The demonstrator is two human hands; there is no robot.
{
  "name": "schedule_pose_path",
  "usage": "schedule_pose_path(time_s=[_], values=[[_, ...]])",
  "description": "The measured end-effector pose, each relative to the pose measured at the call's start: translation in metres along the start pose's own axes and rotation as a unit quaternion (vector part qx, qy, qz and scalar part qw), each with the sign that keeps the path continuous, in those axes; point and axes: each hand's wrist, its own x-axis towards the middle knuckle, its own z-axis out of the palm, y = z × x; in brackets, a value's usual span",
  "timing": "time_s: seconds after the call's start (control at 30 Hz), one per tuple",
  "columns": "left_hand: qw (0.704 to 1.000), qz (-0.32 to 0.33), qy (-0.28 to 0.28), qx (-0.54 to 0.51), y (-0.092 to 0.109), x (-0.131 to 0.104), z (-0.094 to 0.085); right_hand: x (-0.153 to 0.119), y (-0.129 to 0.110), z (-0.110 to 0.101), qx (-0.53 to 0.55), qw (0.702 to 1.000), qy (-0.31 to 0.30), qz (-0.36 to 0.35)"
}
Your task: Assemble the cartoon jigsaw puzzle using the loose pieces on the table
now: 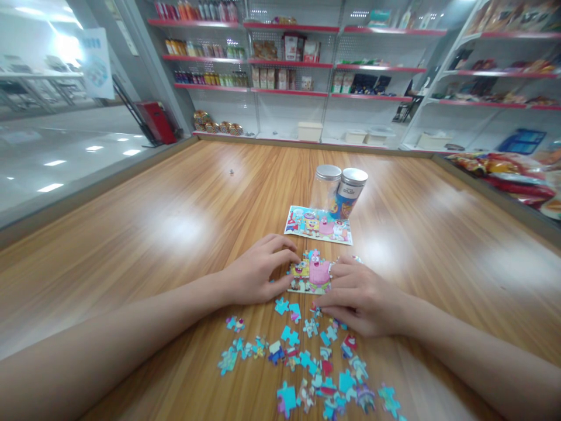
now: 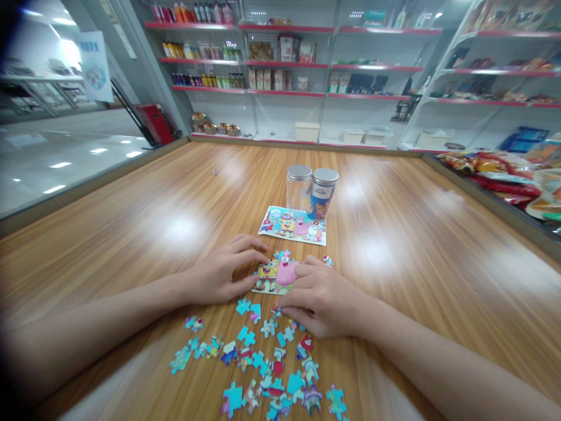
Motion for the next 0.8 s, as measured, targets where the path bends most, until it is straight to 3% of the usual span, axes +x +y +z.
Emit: schedule_pose_path(time_s=[0.8], values=[[1.0,0.001,0.003,-0.004,-0.0003,-0.0001,0.0013,0.0017,0.001,-0.0007,-0.003,1.0,0.001,0.009]])
